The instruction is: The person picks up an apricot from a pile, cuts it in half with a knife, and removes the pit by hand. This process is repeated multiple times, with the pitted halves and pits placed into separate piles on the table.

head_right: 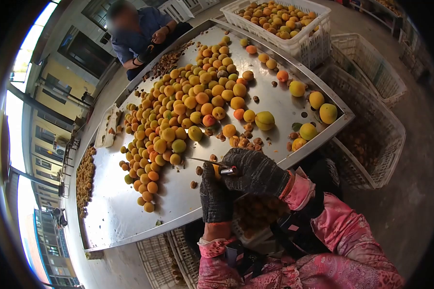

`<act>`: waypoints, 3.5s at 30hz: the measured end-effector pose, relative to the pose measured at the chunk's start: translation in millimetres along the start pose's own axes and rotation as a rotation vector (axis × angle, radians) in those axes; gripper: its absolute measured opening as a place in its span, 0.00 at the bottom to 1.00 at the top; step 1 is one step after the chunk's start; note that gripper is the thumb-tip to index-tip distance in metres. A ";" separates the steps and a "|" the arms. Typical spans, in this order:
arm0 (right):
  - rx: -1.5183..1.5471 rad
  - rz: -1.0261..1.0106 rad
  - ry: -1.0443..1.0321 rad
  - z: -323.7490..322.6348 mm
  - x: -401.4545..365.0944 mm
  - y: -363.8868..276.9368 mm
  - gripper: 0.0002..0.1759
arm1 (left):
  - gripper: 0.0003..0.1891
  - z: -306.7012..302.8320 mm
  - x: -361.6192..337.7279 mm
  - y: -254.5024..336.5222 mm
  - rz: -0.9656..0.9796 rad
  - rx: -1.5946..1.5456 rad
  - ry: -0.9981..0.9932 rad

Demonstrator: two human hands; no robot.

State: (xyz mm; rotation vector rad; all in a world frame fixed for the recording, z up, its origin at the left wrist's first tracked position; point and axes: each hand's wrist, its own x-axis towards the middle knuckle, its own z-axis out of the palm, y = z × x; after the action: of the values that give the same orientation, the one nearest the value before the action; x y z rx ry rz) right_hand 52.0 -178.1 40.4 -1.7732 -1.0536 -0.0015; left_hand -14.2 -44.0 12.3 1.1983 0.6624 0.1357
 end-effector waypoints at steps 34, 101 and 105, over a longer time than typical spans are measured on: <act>0.625 0.518 0.087 -2.7 -1.4 5.6 0.14 | 0.29 -2.3 -15.6 6.8 0.634 0.388 -0.303; 0.208 0.160 -0.124 18.1 53.9 13.6 0.17 | 0.17 1.4 52.4 -4.5 -0.067 -0.679 -0.235; -0.094 0.006 -0.047 38.5 30.2 13.3 0.20 | 0.19 1.6 29.8 12.5 -0.237 -0.643 -0.156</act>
State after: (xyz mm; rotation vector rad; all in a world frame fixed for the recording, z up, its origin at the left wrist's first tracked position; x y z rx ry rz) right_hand 61.9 -130.5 25.7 -1.8692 -1.0969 -0.0057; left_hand 13.7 -27.5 11.8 0.5023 0.5577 0.0473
